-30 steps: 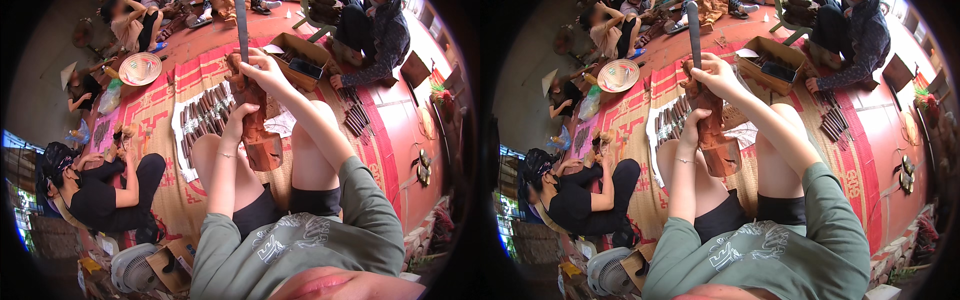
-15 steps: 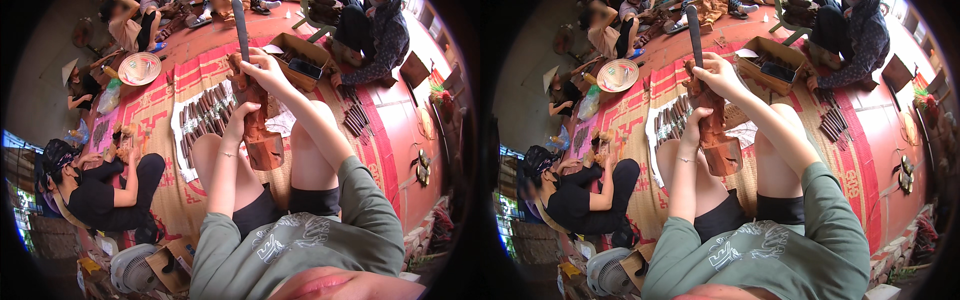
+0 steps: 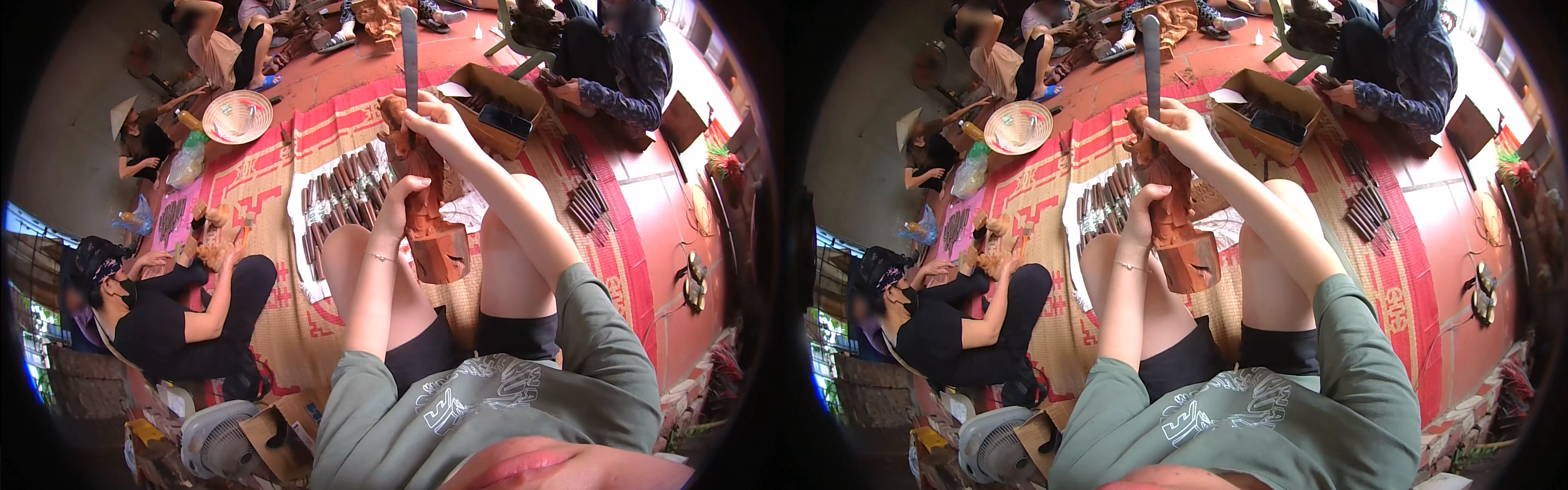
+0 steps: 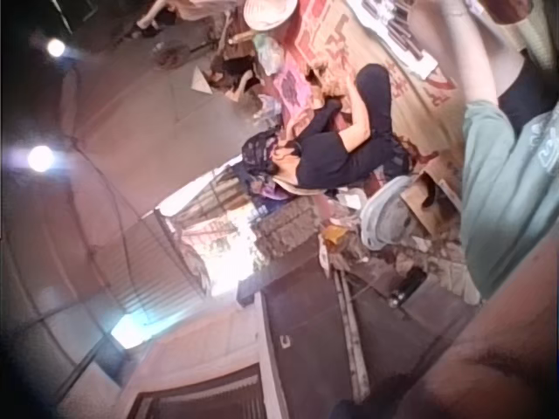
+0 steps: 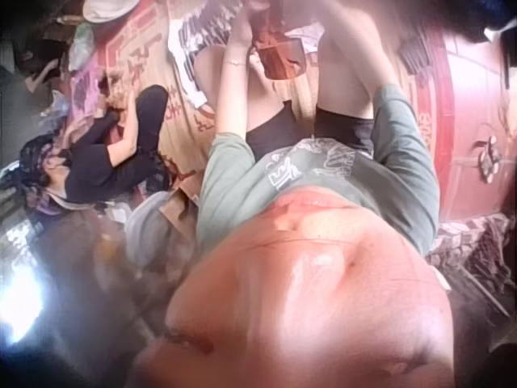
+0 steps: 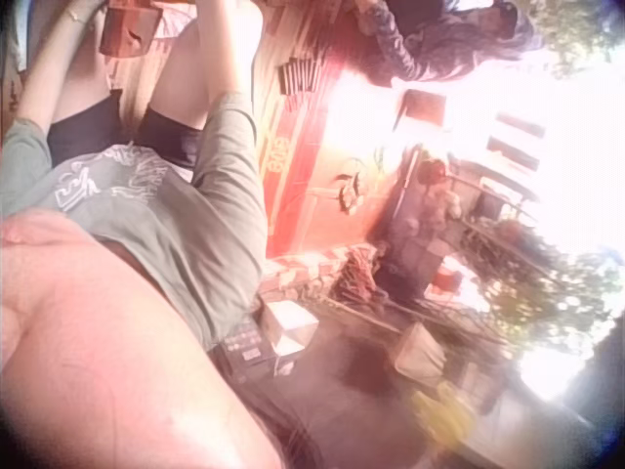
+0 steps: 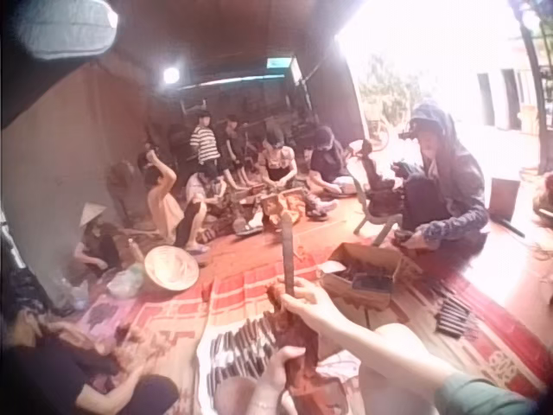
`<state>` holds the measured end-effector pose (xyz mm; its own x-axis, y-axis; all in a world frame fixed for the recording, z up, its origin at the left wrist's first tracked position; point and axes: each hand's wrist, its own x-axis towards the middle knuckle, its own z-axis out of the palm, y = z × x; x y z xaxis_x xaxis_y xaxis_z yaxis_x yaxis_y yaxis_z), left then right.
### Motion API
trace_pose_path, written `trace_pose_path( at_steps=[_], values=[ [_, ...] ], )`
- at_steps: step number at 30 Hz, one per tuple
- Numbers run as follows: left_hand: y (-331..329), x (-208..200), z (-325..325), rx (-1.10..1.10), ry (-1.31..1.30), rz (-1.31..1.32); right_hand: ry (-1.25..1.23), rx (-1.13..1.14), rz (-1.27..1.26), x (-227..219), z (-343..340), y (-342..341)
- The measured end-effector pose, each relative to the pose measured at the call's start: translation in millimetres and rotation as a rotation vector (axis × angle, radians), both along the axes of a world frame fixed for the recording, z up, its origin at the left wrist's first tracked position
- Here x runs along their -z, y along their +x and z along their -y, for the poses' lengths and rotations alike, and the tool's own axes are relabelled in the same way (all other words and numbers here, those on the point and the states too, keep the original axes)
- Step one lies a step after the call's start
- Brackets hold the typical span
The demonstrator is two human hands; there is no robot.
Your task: The person is sitting on a mat and carving a piece of reddish-brown wood using a knife. They hold the wood in their left hand and use the knife in their right hand to shape it. The person rotates the wood to work on different sides.
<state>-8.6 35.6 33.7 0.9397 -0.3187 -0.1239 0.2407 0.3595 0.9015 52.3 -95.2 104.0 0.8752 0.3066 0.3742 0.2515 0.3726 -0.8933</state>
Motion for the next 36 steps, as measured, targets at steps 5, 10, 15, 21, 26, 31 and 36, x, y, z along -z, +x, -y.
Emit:
trace_pose_path(
  at_steps=[5,10,15,21,26,31,36],
  values=[
    [-2,-5,6,-0.044,0.009,-0.002,-0.129,-0.075,0.022,-3,11,6],
    [-6,-13,7,-0.053,0.02,0.008,-0.163,0.008,0.053,-5,9,5],
    [-10,-19,11,-0.07,-0.003,0.008,-0.105,-0.049,-0.048,-4,4,3],
    [-8,-20,12,-0.025,0.011,0.009,-0.19,0.085,0.172,1,7,6],
    [-4,-10,9,-0.043,0.024,0.016,-0.158,-0.004,0.017,-15,9,-4],
    [-10,-21,13,-0.081,-0.019,0.017,-0.091,-0.026,0.115,3,7,11],
    [-8,-17,10,-0.102,-0.018,0.018,-0.04,-0.046,-0.008,-9,3,-1]
  ],
)
